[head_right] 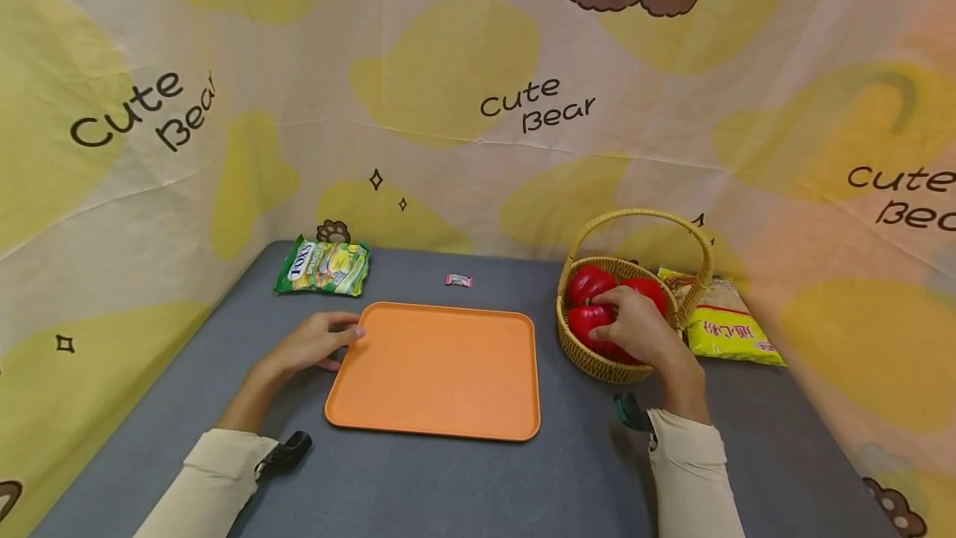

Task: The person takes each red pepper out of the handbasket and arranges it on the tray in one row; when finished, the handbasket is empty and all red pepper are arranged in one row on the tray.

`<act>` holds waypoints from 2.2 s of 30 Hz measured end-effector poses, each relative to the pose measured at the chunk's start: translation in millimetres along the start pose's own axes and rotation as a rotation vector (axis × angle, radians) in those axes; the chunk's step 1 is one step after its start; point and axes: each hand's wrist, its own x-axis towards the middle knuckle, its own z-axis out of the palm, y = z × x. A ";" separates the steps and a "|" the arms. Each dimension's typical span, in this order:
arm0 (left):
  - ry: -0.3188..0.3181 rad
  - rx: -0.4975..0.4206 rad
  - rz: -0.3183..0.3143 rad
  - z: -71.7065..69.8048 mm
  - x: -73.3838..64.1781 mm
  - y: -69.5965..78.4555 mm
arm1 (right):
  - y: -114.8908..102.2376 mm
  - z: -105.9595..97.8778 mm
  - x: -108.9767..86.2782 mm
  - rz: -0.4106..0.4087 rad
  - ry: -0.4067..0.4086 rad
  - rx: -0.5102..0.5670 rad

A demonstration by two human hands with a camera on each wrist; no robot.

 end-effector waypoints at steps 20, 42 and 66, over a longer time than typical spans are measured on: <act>-0.002 -0.008 -0.006 0.7 -0.2 -0.4 | -1.0 -2.1 -3.4 0.062 0.062 0.090; -0.017 -0.050 -0.010 -1.1 5.1 -5.3 | -28.7 -16.0 -14.4 -0.018 0.166 0.202; -0.028 -0.049 0.004 -0.3 1.7 -3.4 | -68.4 43.3 15.1 -0.095 0.030 0.334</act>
